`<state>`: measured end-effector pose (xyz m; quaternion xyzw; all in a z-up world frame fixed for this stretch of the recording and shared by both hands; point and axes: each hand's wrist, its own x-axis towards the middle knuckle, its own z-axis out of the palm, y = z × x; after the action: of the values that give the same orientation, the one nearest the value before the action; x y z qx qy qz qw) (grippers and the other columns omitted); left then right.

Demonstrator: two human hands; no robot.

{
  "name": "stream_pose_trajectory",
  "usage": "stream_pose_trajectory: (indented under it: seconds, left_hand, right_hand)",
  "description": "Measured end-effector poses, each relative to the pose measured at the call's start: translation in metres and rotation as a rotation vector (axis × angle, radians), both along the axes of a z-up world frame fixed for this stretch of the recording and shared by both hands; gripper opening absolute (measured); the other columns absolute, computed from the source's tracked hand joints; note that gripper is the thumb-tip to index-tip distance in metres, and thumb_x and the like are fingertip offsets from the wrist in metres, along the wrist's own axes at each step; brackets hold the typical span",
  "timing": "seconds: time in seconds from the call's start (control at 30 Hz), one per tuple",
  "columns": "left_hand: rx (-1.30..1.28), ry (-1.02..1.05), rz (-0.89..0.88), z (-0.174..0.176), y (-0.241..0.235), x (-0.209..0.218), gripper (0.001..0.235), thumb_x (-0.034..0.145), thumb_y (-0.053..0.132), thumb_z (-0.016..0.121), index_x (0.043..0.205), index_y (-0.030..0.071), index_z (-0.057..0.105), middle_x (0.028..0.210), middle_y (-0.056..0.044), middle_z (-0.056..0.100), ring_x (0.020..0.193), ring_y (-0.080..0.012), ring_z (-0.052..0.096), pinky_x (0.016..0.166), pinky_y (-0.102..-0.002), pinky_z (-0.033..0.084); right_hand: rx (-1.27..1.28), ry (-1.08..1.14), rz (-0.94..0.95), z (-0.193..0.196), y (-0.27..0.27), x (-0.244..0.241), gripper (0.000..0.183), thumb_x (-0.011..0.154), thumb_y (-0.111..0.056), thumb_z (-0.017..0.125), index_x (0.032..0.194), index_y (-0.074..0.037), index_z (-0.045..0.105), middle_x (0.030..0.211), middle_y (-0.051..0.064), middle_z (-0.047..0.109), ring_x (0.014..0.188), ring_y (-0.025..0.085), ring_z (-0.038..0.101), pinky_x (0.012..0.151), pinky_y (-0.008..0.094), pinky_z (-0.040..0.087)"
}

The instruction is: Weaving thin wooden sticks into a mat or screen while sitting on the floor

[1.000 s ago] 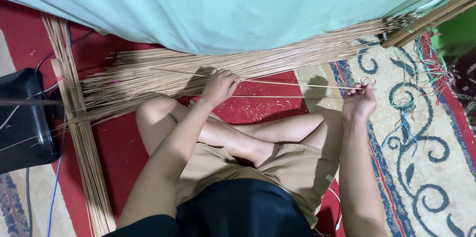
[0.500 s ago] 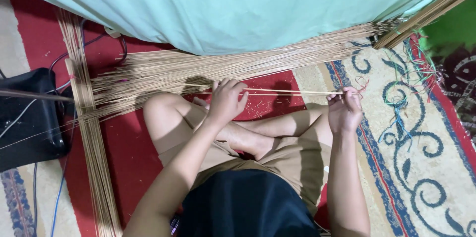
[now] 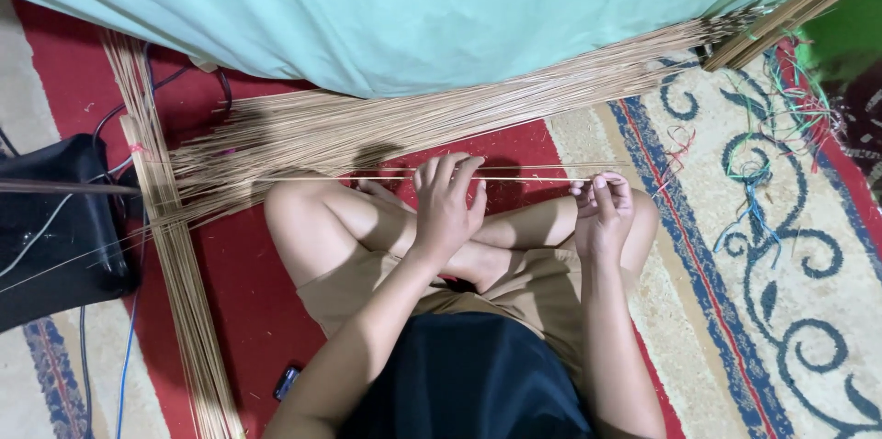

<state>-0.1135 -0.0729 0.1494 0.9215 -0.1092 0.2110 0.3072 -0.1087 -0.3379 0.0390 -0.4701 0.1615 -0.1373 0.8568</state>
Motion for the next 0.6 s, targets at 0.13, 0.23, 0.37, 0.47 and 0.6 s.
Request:
stream_pose_trajectory:
  seconds: [0.13, 0.23, 0.37, 0.47, 0.6]
  left_hand:
    - [-0.135, -0.137, 0.064, -0.004, -0.016, -0.018, 0.026, 0.084, 0.012, 0.068, 0.109, 0.016, 0.063, 0.105, -0.002, 0.058, 0.096, -0.0227, 0.057, 0.090, -0.041, 0.043]
    - [-0.352, -0.064, 0.150, -0.017, -0.031, -0.029, 0.025, 0.084, 0.009, 0.066, 0.107, 0.014, 0.057, 0.102, -0.001, 0.054, 0.087, -0.0196, 0.056, 0.083, -0.036, 0.043]
    - [-0.510, 0.079, 0.077, -0.019, -0.051, -0.023, 0.053, 0.081, 0.009, 0.076, 0.128, 0.002, 0.053, 0.115, -0.017, 0.058, 0.097, -0.0351, 0.061, 0.088, -0.050, 0.049]
    - [-0.674, 0.299, 0.028, -0.022, -0.065, -0.010, 0.078, 0.078, 0.014, 0.081, 0.145, -0.002, 0.043, 0.135, -0.025, 0.053, 0.117, -0.0440, 0.058, 0.101, -0.058, 0.045]
    - [-0.925, 0.549, -0.153, -0.009, -0.078, 0.007, 0.099, 0.080, 0.023, 0.081, 0.159, 0.000, 0.026, 0.153, -0.025, 0.048, 0.137, -0.0476, 0.050, 0.111, -0.062, 0.038]
  right_hand:
    - [0.013, -0.007, -0.019, 0.013, 0.001, 0.000, 0.011, 0.103, -0.011, 0.063, 0.114, -0.010, 0.059, 0.099, 0.004, 0.067, 0.088, 0.020, 0.076, 0.082, 0.026, 0.066]
    - [0.030, -0.012, -0.022, 0.018, 0.003, 0.001, 0.012, 0.103, -0.011, 0.063, 0.114, -0.010, 0.059, 0.099, 0.004, 0.067, 0.088, 0.020, 0.076, 0.083, 0.026, 0.066]
    - [0.038, -0.022, -0.008, 0.023, 0.007, 0.000, 0.013, 0.103, -0.011, 0.064, 0.115, -0.009, 0.059, 0.098, 0.004, 0.066, 0.089, 0.021, 0.076, 0.082, 0.027, 0.067]
    - [0.054, -0.033, -0.001, 0.026, 0.009, 0.000, 0.014, 0.103, -0.012, 0.064, 0.115, -0.008, 0.059, 0.100, 0.005, 0.066, 0.089, 0.020, 0.076, 0.081, 0.026, 0.067]
    - [0.064, -0.037, -0.001, 0.035, 0.013, -0.003, 0.014, 0.103, -0.013, 0.065, 0.114, -0.008, 0.058, 0.103, 0.006, 0.067, 0.088, 0.019, 0.076, 0.081, 0.025, 0.067]
